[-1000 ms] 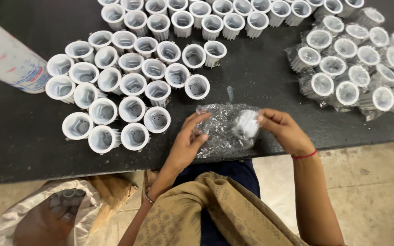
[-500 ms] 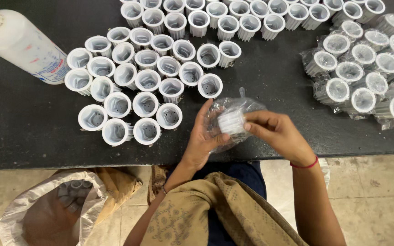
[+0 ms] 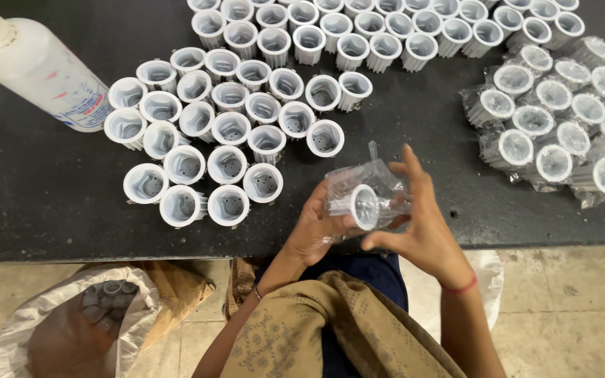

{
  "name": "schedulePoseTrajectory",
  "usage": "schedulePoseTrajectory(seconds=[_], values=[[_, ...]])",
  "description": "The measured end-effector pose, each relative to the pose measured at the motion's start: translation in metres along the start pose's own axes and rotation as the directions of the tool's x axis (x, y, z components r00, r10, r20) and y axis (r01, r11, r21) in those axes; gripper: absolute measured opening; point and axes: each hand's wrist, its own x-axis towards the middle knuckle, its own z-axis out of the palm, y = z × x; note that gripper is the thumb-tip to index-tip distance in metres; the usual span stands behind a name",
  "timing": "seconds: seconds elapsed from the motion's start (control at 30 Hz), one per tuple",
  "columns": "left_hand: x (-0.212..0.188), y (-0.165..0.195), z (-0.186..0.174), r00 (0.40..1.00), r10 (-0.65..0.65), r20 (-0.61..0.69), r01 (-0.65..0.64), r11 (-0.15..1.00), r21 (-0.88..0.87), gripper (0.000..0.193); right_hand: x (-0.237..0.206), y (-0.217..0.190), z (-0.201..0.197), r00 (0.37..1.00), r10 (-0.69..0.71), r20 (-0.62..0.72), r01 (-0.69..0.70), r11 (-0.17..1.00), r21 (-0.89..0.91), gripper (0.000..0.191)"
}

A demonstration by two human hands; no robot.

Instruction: The person sits at a work table and wraps white plastic cup-shaped components one at a time in clear plastic film, pressing the film around each part and placing the wrapped part on a growing pile of finished pieces on the table.

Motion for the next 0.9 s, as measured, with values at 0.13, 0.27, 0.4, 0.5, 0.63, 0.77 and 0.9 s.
schedulePoseTrajectory(seconds=[0.13,0.27,0.4,0.5,0.63,0.77,0.9], values=[[-0.003,-0.007,0.000,0.999,-0.024,-0.034,0.027,0.996,0.090,0.073,0.010,-0.011,0.007,0.996,-0.073,0.046,0.078,0.991,-0.112,0.104],[-0.009,0.001,-0.002,1.000,0.005,-0.023,-0.002,0.989,0.147,0.074,0.020,-0.023,0.016,0.995,-0.052,0.085,0.057,0.997,-0.054,0.044],[-0.018,0.007,0.000,1.000,0.000,0.023,0.000,1.000,-0.030,0.090,0.027,-0.031,0.006,0.987,-0.137,0.084,0.131,0.989,0.070,0.024],[-0.015,0.012,0.000,0.998,-0.047,0.036,0.052,0.986,-0.159,0.100,0.024,-0.035,-0.013,0.970,-0.198,0.144,0.173,0.971,0.166,0.022],[-0.008,0.011,0.000,0.986,-0.099,0.131,0.129,0.960,-0.248,0.103,0.029,-0.034,-0.020,0.955,-0.192,0.226,0.122,0.948,0.293,0.030],[-0.010,0.012,-0.002,0.992,-0.068,0.107,0.096,0.954,-0.285,0.092,0.029,-0.030,-0.001,0.977,-0.213,-0.011,0.210,0.955,0.211,0.040],[-0.007,0.021,-0.009,0.999,-0.038,-0.015,0.033,0.973,-0.229,0.083,0.010,-0.026,0.032,0.968,-0.248,-0.036,0.245,0.967,-0.073,0.036]])
